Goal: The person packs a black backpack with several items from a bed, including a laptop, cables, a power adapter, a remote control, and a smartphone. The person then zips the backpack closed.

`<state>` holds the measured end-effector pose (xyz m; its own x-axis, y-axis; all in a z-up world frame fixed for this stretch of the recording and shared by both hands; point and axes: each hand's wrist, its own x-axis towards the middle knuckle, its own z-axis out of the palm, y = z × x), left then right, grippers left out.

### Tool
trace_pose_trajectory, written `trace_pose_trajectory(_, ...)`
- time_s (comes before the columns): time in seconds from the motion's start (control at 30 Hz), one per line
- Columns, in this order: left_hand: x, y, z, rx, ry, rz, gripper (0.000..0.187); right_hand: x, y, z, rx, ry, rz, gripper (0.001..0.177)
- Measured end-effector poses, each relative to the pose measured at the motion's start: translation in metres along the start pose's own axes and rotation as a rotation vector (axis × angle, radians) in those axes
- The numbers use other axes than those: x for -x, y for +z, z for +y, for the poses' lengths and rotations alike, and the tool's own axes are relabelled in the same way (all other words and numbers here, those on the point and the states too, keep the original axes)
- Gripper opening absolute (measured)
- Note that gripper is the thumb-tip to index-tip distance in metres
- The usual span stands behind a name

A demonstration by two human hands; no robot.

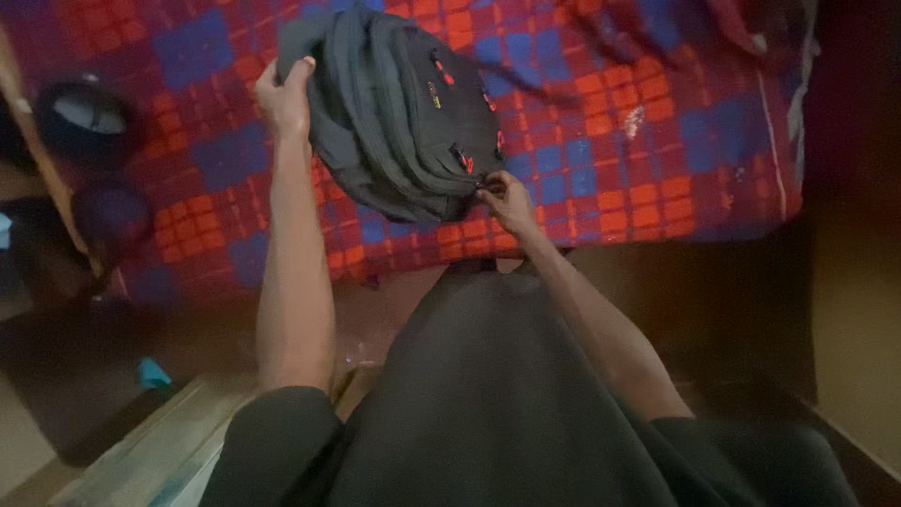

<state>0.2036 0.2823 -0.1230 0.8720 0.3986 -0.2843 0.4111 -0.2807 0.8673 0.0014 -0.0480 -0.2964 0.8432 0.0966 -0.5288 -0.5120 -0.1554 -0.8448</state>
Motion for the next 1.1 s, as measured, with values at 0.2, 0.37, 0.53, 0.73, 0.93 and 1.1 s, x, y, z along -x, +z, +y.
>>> trace_pose_trajectory(0.2, -0.013, -0.022, -0.028, 0.190, -0.088, 0.027, 0.064, 0.014, -0.035, 0.005, -0.219, 0.102, -0.403, 0.071)
trace_pose_trajectory(0.37, -0.013, -0.040, -0.055, 0.177, -0.073, 0.002, 0.070, 0.016, -0.023, 0.023, -0.326, 0.098, -0.440, 0.077)
trace_pose_trajectory(0.53, -0.016, -0.036, -0.055, 0.208, -0.050, 0.006, 0.074, 0.010, -0.017, 0.035, -0.287, 0.129, -0.375, 0.078)
trace_pose_trajectory(0.73, -0.010, -0.024, -0.041, 0.181, -0.079, 0.059, 0.082, -0.011, 0.009, 0.048, -0.143, -0.011, -0.132, 0.047)
trace_pose_trajectory(0.93, 0.036, -0.004, 0.003, 0.029, -0.101, 0.073, 0.081, -0.012, 0.021, 0.030, 0.015, 0.109, 0.011, 0.027)
trace_pose_trajectory(1.1, 0.073, 0.012, 0.016, 0.237, 0.059, -0.083, 0.081, -0.007, 0.012, 0.010, 0.033, -0.080, -0.041, 0.030)
